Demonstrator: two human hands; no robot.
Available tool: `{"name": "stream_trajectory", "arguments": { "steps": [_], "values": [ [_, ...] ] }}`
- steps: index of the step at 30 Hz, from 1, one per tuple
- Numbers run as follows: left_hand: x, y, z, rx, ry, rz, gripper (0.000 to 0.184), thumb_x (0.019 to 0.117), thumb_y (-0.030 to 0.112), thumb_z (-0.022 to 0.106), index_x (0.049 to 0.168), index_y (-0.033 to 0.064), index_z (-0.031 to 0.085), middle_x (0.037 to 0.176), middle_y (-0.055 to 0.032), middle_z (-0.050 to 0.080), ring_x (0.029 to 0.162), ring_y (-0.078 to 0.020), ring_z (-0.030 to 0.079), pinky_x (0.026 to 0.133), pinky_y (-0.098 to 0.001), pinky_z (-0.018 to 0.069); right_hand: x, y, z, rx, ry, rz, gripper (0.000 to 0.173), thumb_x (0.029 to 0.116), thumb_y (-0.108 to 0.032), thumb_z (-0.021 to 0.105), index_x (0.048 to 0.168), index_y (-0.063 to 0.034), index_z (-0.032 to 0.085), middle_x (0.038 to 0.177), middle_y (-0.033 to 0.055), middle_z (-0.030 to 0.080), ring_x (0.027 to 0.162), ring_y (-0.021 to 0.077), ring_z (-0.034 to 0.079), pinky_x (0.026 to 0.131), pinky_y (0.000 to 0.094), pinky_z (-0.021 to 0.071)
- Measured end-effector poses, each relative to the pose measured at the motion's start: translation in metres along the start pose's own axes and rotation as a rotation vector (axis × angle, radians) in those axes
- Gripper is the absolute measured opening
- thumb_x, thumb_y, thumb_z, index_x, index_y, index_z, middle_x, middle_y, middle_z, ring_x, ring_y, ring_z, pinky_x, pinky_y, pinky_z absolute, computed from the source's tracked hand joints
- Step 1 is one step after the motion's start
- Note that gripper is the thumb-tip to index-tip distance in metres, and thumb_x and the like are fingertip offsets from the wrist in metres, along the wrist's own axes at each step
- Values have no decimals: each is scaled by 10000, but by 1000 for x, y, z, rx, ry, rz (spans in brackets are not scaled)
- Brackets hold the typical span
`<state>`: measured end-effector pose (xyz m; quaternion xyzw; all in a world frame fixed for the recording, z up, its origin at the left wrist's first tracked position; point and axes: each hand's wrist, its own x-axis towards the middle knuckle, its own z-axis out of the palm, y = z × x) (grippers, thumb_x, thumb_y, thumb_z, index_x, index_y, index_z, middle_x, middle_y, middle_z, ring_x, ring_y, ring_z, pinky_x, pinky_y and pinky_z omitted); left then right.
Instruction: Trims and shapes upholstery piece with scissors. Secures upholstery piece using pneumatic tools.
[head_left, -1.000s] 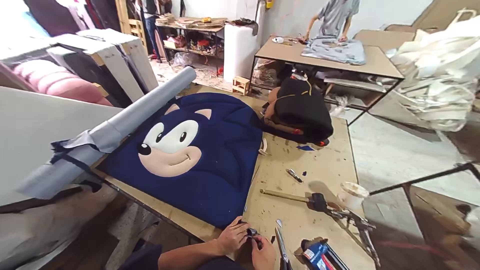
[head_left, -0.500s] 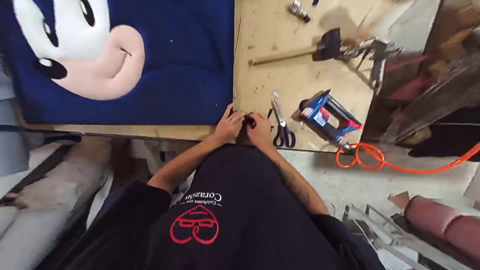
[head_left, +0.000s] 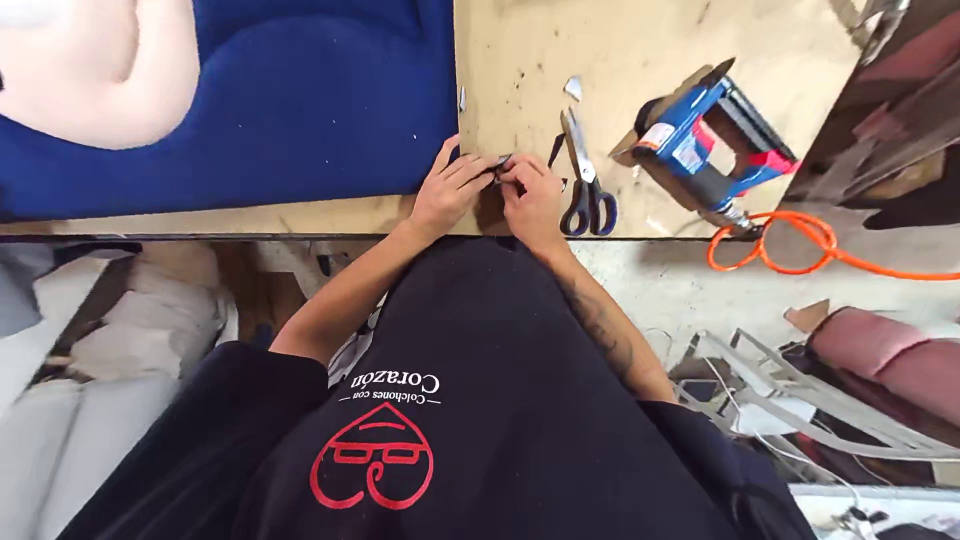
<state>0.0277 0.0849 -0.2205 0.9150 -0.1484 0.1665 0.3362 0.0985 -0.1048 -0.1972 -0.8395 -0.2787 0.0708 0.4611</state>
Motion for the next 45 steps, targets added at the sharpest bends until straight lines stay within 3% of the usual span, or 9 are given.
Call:
{"name": "stream_trajectory", "arguments": {
  "steps": [3,13,22,25,27,31,39,42,45],
  "values": [
    [2,2,2,28,18,0,225,1036,148,597,1158,64,767,1326,-75,703,1301,-235,619,1219,-572,302,3,-1,-1,-7,-4,36,77,919,-10,661,936,-15,736,1038,125,718,979,197,699,868,327,589],
    [11,7,4,20,1,-101,244,1029,82,546,1098,41,776,1231,-83,746,1282,-242,637,1232,-595,266,7,-9,-2,-70,-18,119,106,959,-41,623,994,-16,719,990,130,683,922,203,678,832,315,570],
    [71,8,-33,39,-509,-358,202,987,197,608,1012,129,797,1271,-26,686,1405,-284,463,1284,-562,63,6,-14,-1,-185,-55,94,180,988,-50,572,1077,-27,727,1095,142,711,1011,245,703,878,374,585],
    [73,1,-32,26,-459,-370,158,942,248,681,969,159,809,1308,-46,655,1444,-286,416,1288,-567,19,3,-33,-43,-309,-2,227,292,1030,-120,533,1256,-17,686,1221,188,692,979,243,716,828,379,602],
    [70,1,-30,34,-437,-400,167,942,279,688,969,173,816,1315,-44,648,1442,-280,413,1277,-592,-11,-1,-29,-92,-528,61,365,413,1045,-235,520,1386,-22,613,1329,228,633,1129,307,672,940,418,573],
    [61,11,-22,56,-388,-430,193,961,304,663,971,180,810,1265,-48,665,1396,-282,462,1250,-644,-29,-20,28,-168,-711,33,545,865,868,-494,744,1572,-116,413,1462,318,468,1359,501,433,1106,623,378],
    [50,28,-11,23,-354,-471,193,963,323,672,955,192,813,1196,-41,679,1334,-278,508,1263,-605,15,-6,65,-208,-757,-190,557,707,920,-499,633,1497,-123,473,1362,301,568,1287,495,527,1043,647,421],
    [56,27,-13,9,-408,-529,182,955,328,685,985,208,818,1207,-19,683,1344,-265,499,1266,-597,10,-17,0,-200,-850,-211,690,585,959,-457,562,1360,-30,549,1165,330,654,1066,549,639,811,727,481],
    [51,33,-12,0,-408,-587,193,963,337,673,992,214,819,1202,0,689,1329,-257,510,1261,-612,-2,-58,-68,-180,-754,-246,754,483,1012,-452,536,1181,-8,626,858,257,679,778,463,683,627,660,505]
  ]
}}
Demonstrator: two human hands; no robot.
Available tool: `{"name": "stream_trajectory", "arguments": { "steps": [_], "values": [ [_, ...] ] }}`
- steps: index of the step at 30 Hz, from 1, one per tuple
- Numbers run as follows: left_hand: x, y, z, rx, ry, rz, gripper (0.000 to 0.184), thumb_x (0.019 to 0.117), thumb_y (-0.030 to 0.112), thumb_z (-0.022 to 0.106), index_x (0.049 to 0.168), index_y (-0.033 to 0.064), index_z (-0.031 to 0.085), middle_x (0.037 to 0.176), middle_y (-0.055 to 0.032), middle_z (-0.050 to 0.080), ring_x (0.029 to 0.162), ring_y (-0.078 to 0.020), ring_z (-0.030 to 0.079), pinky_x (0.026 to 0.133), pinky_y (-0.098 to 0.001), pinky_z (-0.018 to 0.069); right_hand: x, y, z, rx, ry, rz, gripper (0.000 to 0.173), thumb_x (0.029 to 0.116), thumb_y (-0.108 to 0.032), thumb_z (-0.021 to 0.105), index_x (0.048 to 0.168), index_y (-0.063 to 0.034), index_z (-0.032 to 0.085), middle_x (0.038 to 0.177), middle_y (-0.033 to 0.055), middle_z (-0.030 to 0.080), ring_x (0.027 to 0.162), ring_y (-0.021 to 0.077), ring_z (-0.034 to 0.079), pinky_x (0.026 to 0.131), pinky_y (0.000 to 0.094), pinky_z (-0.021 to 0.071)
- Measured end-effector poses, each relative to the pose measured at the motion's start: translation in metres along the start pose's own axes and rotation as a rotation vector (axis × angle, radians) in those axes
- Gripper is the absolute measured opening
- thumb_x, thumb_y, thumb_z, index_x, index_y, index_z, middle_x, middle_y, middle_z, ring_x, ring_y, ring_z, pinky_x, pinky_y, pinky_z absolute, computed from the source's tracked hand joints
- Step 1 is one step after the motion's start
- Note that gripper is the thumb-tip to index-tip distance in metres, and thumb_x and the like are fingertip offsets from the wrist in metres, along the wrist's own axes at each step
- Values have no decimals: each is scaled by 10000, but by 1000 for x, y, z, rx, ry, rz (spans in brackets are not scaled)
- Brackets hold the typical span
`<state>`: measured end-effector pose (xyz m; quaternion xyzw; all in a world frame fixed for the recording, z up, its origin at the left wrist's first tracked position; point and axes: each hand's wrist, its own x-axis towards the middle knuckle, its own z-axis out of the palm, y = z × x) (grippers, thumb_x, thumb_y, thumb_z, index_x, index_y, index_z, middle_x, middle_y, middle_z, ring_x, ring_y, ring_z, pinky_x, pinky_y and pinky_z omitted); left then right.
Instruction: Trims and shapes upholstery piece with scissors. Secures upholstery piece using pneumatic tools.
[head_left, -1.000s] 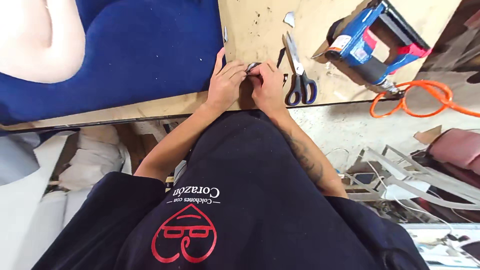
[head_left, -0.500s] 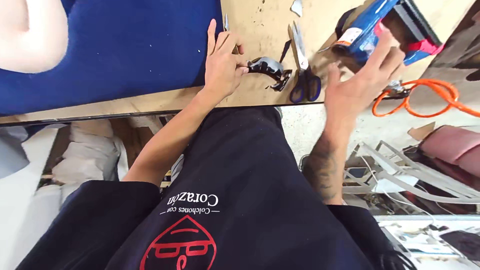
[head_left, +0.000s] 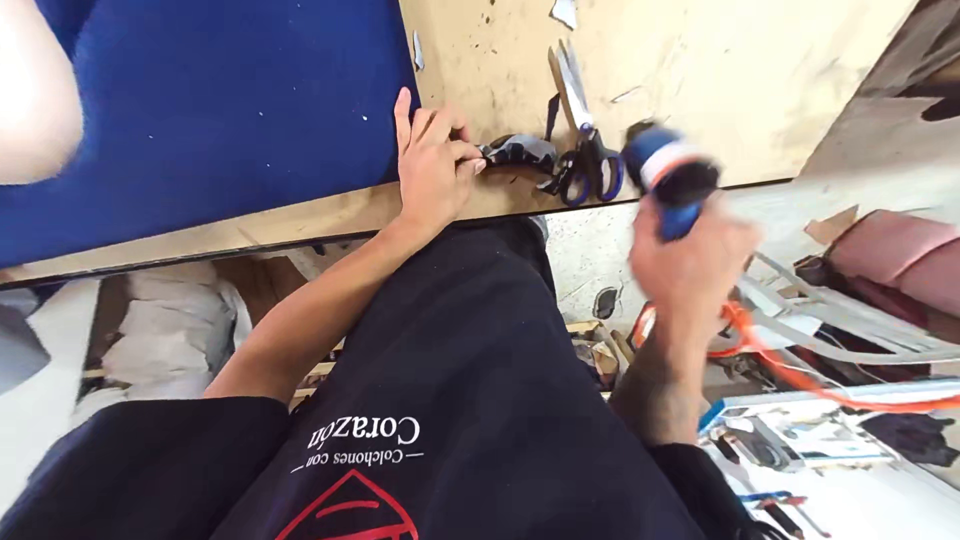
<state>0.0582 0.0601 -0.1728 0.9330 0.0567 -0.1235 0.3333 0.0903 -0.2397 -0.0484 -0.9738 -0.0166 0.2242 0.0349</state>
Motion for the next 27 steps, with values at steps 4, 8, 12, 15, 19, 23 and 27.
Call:
{"name": "stream_trajectory", "arguments": {
  "steps": [4,8,12,15,19,23,27],
  "values": [
    [2,8,10,-21,58,-20,180,961,348,677,963,240,821,1170,37,693,1321,-240,511,1244,-642,-26,-49,-24,53,352,102,-224,332,965,-352,658,1032,-29,691,712,100,684,621,224,681,553,445,553],
    [-3,10,13,-27,51,-40,172,967,340,680,979,246,824,1185,66,711,1349,-232,505,1242,-645,-14,-56,-41,94,501,128,-276,314,949,-339,682,1017,-32,689,721,92,691,615,197,683,549,403,551],
    [-1,7,19,7,92,-15,190,982,333,656,968,244,824,1183,72,721,1342,-222,519,1241,-647,-3,-47,-54,104,512,71,-289,341,940,-327,686,1123,-39,690,771,95,711,645,219,694,568,421,557],
    [-1,7,19,7,94,-7,192,983,349,662,962,244,822,1186,66,716,1350,-219,512,1236,-657,-14,-45,-62,108,471,87,-266,371,924,-318,683,1157,-29,684,769,108,713,630,251,694,549,446,550],
    [-2,8,16,12,51,-23,187,976,366,665,965,270,825,1206,75,706,1369,-224,488,1227,-662,-29,-52,-68,106,493,94,-222,362,912,-285,696,1173,-34,680,770,103,712,622,236,691,536,427,547],
    [-4,8,20,9,50,-1,198,979,391,667,969,273,826,1217,47,694,1342,-237,502,1216,-676,-17,-58,-75,107,509,124,-201,356,898,-279,705,1149,-26,679,788,108,718,634,235,696,533,419,548],
    [-11,4,26,-19,88,30,209,1001,368,647,985,261,826,1206,33,704,1328,-246,518,1207,-691,-11,-62,-83,113,468,101,-159,399,882,-274,712,1192,-27,670,853,125,732,690,269,712,563,452,554]
  ]
}}
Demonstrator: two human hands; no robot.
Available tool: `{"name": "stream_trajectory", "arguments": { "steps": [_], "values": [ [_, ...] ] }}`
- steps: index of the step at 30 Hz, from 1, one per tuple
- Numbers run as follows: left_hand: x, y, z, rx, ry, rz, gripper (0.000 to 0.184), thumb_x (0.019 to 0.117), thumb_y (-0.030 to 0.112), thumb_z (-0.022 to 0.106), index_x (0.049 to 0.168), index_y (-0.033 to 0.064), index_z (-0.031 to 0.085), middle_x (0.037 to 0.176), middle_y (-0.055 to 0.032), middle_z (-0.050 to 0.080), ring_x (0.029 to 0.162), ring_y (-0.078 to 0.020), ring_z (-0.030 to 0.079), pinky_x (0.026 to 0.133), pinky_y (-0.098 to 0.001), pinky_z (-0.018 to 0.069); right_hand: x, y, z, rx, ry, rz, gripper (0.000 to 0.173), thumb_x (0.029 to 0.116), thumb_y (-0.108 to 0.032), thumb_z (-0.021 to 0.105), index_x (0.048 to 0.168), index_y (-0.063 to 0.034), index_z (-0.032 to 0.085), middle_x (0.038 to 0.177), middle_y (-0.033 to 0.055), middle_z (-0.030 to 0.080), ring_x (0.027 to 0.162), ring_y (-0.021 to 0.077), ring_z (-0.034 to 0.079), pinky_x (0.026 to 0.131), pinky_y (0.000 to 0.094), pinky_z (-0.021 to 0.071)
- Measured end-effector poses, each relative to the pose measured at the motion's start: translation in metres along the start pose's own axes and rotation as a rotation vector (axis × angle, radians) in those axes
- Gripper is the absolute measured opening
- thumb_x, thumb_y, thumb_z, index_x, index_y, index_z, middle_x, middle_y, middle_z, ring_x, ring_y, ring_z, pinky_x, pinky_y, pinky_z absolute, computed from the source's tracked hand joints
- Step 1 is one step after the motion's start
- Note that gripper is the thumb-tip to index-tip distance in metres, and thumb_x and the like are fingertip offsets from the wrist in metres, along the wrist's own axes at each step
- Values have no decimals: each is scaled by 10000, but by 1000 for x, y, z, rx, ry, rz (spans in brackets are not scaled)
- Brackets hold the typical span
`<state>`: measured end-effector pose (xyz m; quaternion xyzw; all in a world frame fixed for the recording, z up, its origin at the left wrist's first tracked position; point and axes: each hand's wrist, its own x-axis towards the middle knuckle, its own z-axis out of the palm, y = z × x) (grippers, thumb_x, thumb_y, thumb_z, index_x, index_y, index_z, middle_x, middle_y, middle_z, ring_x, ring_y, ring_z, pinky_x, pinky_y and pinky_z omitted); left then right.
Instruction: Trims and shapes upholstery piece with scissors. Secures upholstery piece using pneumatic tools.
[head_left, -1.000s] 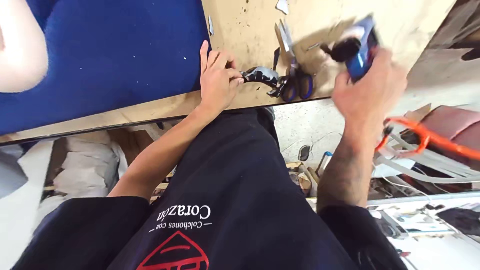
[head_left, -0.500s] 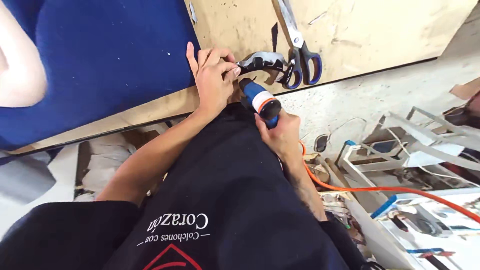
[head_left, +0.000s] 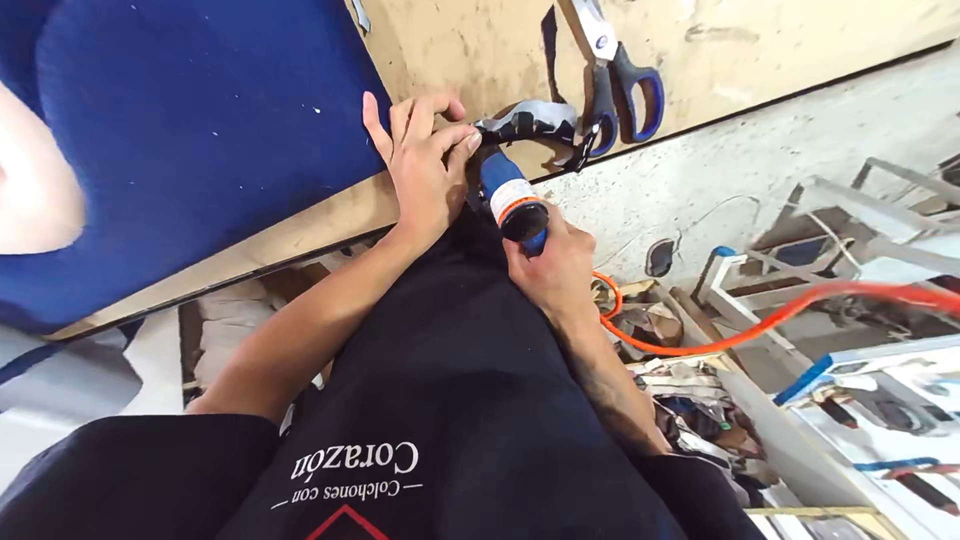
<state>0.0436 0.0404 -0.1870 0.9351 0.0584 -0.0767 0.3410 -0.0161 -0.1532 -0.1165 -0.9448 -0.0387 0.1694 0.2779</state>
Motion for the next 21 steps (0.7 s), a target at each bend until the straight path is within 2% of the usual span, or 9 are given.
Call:
{"name": "stream_trajectory", "arguments": {
  "steps": [5,13,16,21],
  "values": [
    [-1,-2,0,-2,-9,35,214,1007,377,642,1000,260,821,1167,28,710,1301,-244,541,1196,-709,13,-5,-3,10,-17,82,24,388,874,-280,707,1158,-16,681,796,111,722,630,237,693,525,419,543],
    [1,0,-3,24,-58,38,192,1000,353,654,999,253,817,1156,25,708,1296,-246,534,1186,-712,2,-11,-8,16,55,122,75,359,924,-294,681,1149,-15,682,736,106,698,595,218,673,511,388,526],
    [3,1,-2,50,-62,44,179,998,336,660,1007,248,815,1158,20,711,1294,-252,537,1179,-723,3,-10,-11,17,79,130,101,352,918,-281,680,1152,-19,679,768,110,711,624,221,686,533,390,538],
    [-1,4,-6,76,-98,64,176,1010,298,654,1056,208,798,1185,-6,688,1278,-261,534,1173,-721,72,-12,-14,18,101,111,132,364,913,-288,681,1160,-22,667,797,122,718,656,255,699,531,427,536]
  ]
}}
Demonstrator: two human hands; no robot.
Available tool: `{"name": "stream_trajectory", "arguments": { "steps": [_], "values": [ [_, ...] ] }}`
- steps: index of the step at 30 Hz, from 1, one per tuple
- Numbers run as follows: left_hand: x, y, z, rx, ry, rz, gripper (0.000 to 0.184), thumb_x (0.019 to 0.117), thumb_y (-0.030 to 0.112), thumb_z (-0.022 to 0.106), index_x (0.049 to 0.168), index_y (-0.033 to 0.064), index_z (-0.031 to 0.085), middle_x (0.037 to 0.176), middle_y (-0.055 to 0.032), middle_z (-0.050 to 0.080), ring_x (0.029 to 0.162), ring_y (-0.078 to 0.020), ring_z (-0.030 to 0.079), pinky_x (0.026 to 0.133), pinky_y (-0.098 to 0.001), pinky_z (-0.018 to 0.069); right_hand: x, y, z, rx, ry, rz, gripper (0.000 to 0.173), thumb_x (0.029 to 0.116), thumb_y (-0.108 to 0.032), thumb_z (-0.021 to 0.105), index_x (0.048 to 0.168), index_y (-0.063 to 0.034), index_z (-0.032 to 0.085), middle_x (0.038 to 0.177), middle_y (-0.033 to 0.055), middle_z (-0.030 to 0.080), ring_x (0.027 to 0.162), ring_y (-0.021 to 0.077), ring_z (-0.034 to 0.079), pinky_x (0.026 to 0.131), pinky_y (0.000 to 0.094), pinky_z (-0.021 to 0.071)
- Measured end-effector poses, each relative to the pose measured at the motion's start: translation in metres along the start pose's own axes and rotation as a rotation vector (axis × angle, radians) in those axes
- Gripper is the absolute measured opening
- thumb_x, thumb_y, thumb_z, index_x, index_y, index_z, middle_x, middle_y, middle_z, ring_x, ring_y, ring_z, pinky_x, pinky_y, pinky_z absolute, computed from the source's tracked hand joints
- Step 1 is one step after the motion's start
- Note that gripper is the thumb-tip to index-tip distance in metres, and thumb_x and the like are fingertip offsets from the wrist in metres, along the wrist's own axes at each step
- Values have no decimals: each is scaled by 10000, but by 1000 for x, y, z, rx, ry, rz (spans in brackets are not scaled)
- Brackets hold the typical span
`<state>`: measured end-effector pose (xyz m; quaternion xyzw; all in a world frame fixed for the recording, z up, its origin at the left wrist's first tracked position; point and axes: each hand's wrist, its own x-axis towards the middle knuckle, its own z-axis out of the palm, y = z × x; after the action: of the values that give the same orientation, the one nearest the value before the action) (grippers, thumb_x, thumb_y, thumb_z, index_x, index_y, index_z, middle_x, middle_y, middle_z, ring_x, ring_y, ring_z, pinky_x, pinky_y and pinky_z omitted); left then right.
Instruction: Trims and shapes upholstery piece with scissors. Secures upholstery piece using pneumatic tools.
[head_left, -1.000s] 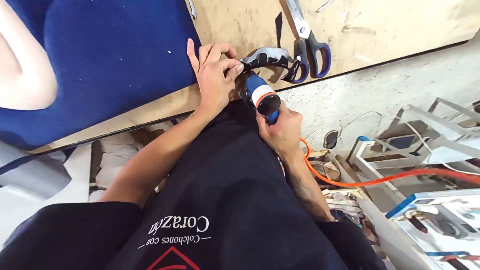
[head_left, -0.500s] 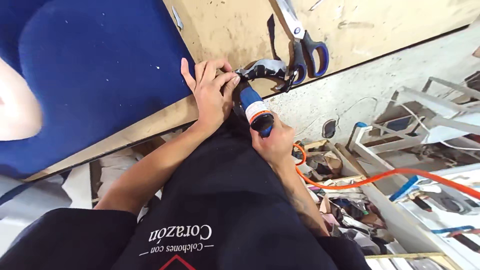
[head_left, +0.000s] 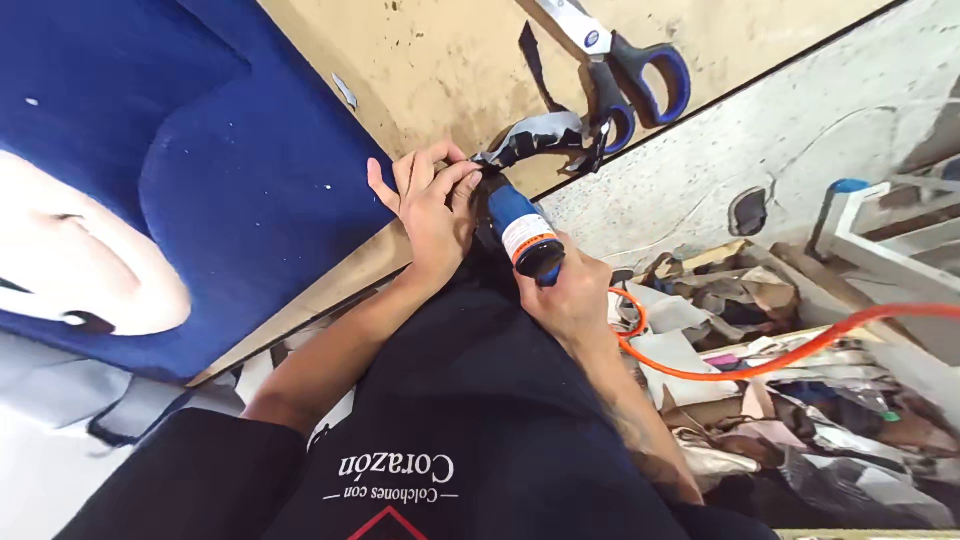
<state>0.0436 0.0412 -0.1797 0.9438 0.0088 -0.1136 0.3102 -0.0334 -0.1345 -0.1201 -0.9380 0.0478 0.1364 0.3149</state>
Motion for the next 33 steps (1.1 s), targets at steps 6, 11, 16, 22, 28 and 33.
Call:
{"name": "stream_trajectory", "arguments": {
  "steps": [6,11,16,22,28,33],
  "values": [
    [3,-1,-4,-26,-18,28,153,985,288,697,1042,199,807,1139,0,699,1208,-237,573,1154,-729,106,-1,-7,3,-15,-29,50,405,912,-306,671,1194,-15,664,837,137,725,690,299,712,544,473,546],
    [5,2,-8,-74,-43,-10,142,976,273,709,1034,199,815,1131,-11,698,1168,-203,595,1156,-712,119,1,-12,1,-38,-63,104,378,883,-301,664,1135,-20,676,778,124,702,625,296,684,492,469,508],
    [6,1,-9,-117,-48,-35,129,959,275,732,1018,198,817,1131,-3,700,1170,-182,599,1164,-711,110,0,-8,2,-17,-50,73,457,899,-292,658,1265,-19,657,842,138,722,644,296,690,497,460,504],
    [3,-1,-12,-91,-88,38,265,974,310,705,1210,195,743,1267,-3,648,1272,-160,556,1179,-704,131,-13,4,-6,-13,-12,52,414,930,-310,652,1235,-31,673,851,132,737,682,261,709,545,432,538],
    [26,-8,-6,-76,-20,439,215,925,227,783,1088,86,777,1033,-111,714,1055,-269,657,1042,-446,489,-19,8,-12,-64,15,60,418,915,-316,661,1210,-21,682,838,134,735,678,265,708,543,427,539],
    [32,-8,-6,-49,-25,434,152,984,195,708,1037,78,790,992,-87,744,989,-232,690,1029,-426,500,-14,4,-13,-54,20,57,403,925,-306,665,1207,-19,680,860,131,743,695,256,716,555,426,550]
  ]
}}
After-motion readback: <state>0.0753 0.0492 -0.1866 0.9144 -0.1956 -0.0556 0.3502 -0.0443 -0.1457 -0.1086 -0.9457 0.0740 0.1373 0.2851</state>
